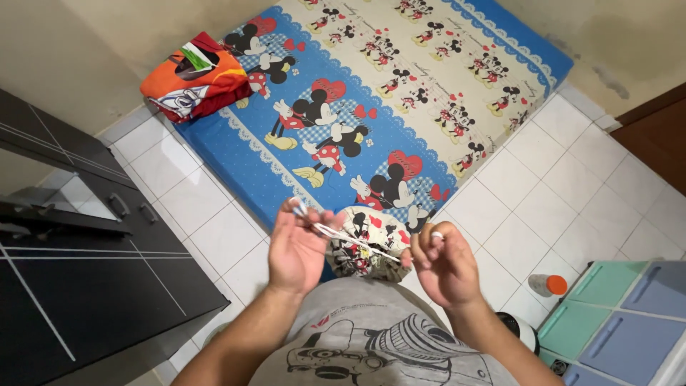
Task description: The person folds a striped garment and places it into a blue drawstring bag, then ties the bag closed. The person then moves to a different area and opens a zebra-striped bag, removes a folded cloth, and places it into the blue bag before tying it again.
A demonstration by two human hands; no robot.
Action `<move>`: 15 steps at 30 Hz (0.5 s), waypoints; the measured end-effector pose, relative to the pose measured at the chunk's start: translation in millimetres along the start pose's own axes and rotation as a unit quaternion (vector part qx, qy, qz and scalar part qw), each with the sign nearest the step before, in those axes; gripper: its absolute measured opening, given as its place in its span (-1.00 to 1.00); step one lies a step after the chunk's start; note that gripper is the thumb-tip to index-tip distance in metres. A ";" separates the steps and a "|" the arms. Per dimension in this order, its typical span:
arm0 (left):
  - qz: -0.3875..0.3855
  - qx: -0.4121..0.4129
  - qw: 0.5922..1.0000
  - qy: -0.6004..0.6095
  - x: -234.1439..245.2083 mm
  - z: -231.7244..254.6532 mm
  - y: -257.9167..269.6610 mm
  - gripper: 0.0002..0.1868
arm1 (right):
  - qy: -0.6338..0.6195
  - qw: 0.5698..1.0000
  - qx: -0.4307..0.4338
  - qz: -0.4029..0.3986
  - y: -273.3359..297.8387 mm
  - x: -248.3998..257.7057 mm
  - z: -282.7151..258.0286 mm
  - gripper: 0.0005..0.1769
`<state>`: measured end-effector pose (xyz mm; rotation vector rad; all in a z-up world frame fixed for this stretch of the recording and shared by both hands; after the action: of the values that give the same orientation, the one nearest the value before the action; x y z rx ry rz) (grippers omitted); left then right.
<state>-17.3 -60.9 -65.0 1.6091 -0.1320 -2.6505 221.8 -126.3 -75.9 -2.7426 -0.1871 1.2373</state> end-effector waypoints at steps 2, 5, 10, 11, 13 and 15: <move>-0.026 0.019 0.999 -0.038 -4.7 -5.9 4.7 -0.81 | 0.009 1.000 -0.005 0.003 2.3 -4.1 6.9 -0.81; -0.065 0.057 0.989 -0.124 8.5 -23.6 10.4 -0.74 | 0.042 0.999 -0.026 0.012 10.6 6.8 26.0 -0.73; -0.110 0.052 0.954 -0.275 6.0 -39.3 17.7 -0.72 | 0.110 0.990 -0.089 -0.001 9.5 -7.4 31.9 -0.72; -0.106 0.068 0.951 -0.282 8.0 -43.4 17.3 -0.67 | 0.119 0.987 -0.107 -0.004 10.0 -10.6 30.8 -0.71; -0.104 0.083 0.949 -0.287 7.9 -46.6 15.6 -0.60 | 0.129 0.984 -0.125 -0.009 8.4 -12.5 29.0 -0.67; -0.101 0.103 0.940 -0.310 4.8 -44.7 18.6 -0.63 | 0.142 0.980 -0.139 0.001 10.1 -11.7 28.0 -0.73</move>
<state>20.0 -82.2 -88.0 0.7873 -0.2796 -3.3080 193.6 -136.4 -87.4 -3.1167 -0.3510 0.8610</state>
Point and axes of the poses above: each hand's wrist, its own y-axis away from the middle knuckle, its own x-axis out of the back of the hand, z = x × y, the point moved 1 cm from there along -y, towards the middle knuckle, and after that the axes turned 6 degrees about -x, right-handed, at the moved point
